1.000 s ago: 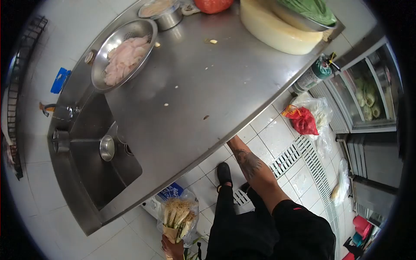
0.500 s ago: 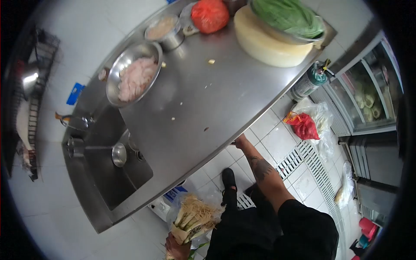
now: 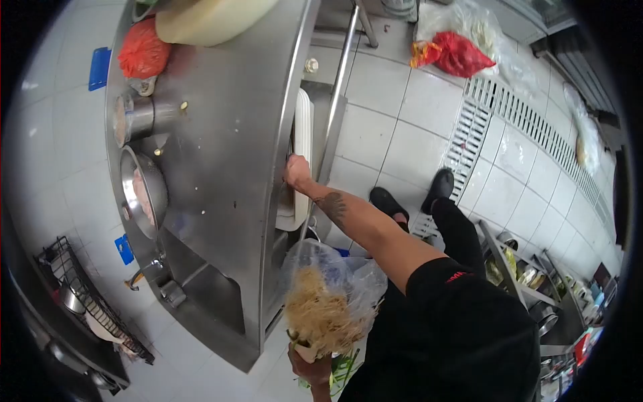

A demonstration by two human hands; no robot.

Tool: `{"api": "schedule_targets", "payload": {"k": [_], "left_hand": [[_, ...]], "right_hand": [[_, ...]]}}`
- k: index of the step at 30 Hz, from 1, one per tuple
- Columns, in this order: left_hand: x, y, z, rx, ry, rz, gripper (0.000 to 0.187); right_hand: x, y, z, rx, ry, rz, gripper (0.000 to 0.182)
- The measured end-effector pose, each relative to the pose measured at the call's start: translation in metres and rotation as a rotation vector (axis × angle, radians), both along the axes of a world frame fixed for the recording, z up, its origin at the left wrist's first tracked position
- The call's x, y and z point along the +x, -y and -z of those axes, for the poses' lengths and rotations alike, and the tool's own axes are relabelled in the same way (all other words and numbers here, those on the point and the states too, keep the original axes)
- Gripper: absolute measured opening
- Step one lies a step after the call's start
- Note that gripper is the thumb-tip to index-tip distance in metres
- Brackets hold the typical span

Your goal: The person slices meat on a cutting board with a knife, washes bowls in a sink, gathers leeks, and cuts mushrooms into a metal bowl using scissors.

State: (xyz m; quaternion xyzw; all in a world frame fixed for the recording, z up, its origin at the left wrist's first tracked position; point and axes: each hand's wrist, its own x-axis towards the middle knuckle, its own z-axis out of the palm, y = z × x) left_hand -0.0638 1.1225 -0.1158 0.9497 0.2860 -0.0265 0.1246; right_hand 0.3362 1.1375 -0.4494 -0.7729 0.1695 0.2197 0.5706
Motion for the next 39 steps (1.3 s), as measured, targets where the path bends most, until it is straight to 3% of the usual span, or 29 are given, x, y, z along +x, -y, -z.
{"api": "schedule_targets", "payload": {"k": [4,7,10,11,12,13,14,16,17,19,20,21,23,24,25,27,29,31,33,35,36,38,39], "left_hand": [[0.019,0.022,-0.015,0.159,-0.150,0.044,0.087],[0.022,0.024,-0.019,0.139,-0.123,-0.005,0.087],[0.027,0.028,-0.032,0.218,-0.041,0.007,0.085],[0.027,0.029,-0.039,0.213,-0.018,-0.005,0.084],[0.031,0.026,-0.044,0.201,0.019,-0.013,0.083],[0.037,0.023,-0.052,0.192,0.057,-0.020,0.082],[0.053,0.027,-0.063,0.244,0.121,0.024,0.080],[0.054,0.001,-0.071,0.305,0.125,0.049,0.084],[0.065,-0.006,-0.081,0.320,0.167,0.072,0.085],[0.100,-0.023,-0.102,0.338,0.266,0.159,0.085],[0.123,-0.034,-0.113,0.341,0.320,0.223,0.084],[0.146,-0.045,-0.122,0.406,0.351,0.322,0.081],[0.209,-0.025,-0.149,0.461,0.377,0.335,0.073],[0.238,-0.027,-0.151,0.481,0.400,0.395,0.071],[0.268,-0.031,-0.145,0.502,0.419,0.454,0.069],[0.336,-0.027,-0.128,0.519,0.465,0.640,0.073],[0.402,-0.002,-0.096,0.495,0.294,0.617,0.079],[0.449,-0.007,-0.018,0.413,0.180,0.782,0.075],[0.486,-0.007,0.082,0.391,-0.224,0.623,0.068],[0.495,0.026,0.088,0.287,-0.094,0.357,0.065],[0.502,0.047,0.091,0.236,-0.040,0.245,0.063],[0.515,0.033,0.121,0.240,-0.031,0.299,0.064],[0.492,0.068,0.092,0.186,-0.014,0.192,0.065]], "right_hand": [[0.005,0.022,-0.002,-0.132,0.265,-0.274,0.022],[0.041,0.046,-0.010,-0.296,0.393,-0.700,0.022],[0.075,0.083,-0.028,-0.225,0.290,-0.729,0.024],[0.077,0.103,-0.015,-0.187,0.474,-0.711,0.027],[0.077,0.113,0.015,-0.207,0.300,-0.597,0.029],[0.064,0.166,-0.008,-0.212,0.403,-0.642,0.032],[0.047,0.211,-0.016,-0.187,0.286,-0.519,0.042],[-0.001,0.304,0.034,-0.330,0.164,-0.418,0.038],[-0.030,0.364,0.043,-0.354,-0.018,-0.463,0.036],[-0.116,0.480,0.069,-0.620,-0.073,-0.388,0.045],[-0.156,0.533,0.037,-0.455,-0.170,-0.210,0.046],[-0.195,0.581,0.030,-0.647,-0.252,-0.234,0.042],[-0.279,0.666,0.036,-0.580,-0.359,0.061,0.032],[-0.296,0.688,-0.005,-0.495,-0.434,0.200,0.029],[-0.315,0.706,-0.052,-0.405,-0.508,0.334,0.027],[-0.359,0.739,-0.068,-0.421,-0.450,0.615,0.022],[-0.390,0.755,-0.082,-0.300,-0.417,0.802,0.021],[-0.415,0.760,-0.085,-0.206,-0.368,0.933,0.022],[-0.456,0.780,-0.030,-0.397,-0.188,0.465,0.020],[-0.428,0.745,-0.119,-0.022,-0.389,0.882,0.016],[-0.428,0.741,-0.131,-0.003,-0.352,0.894,0.015],[-0.451,0.723,-0.154,0.046,-0.321,0.980,0.014],[-0.464,0.720,-0.166,0.066,-0.316,1.066,0.014]]}}
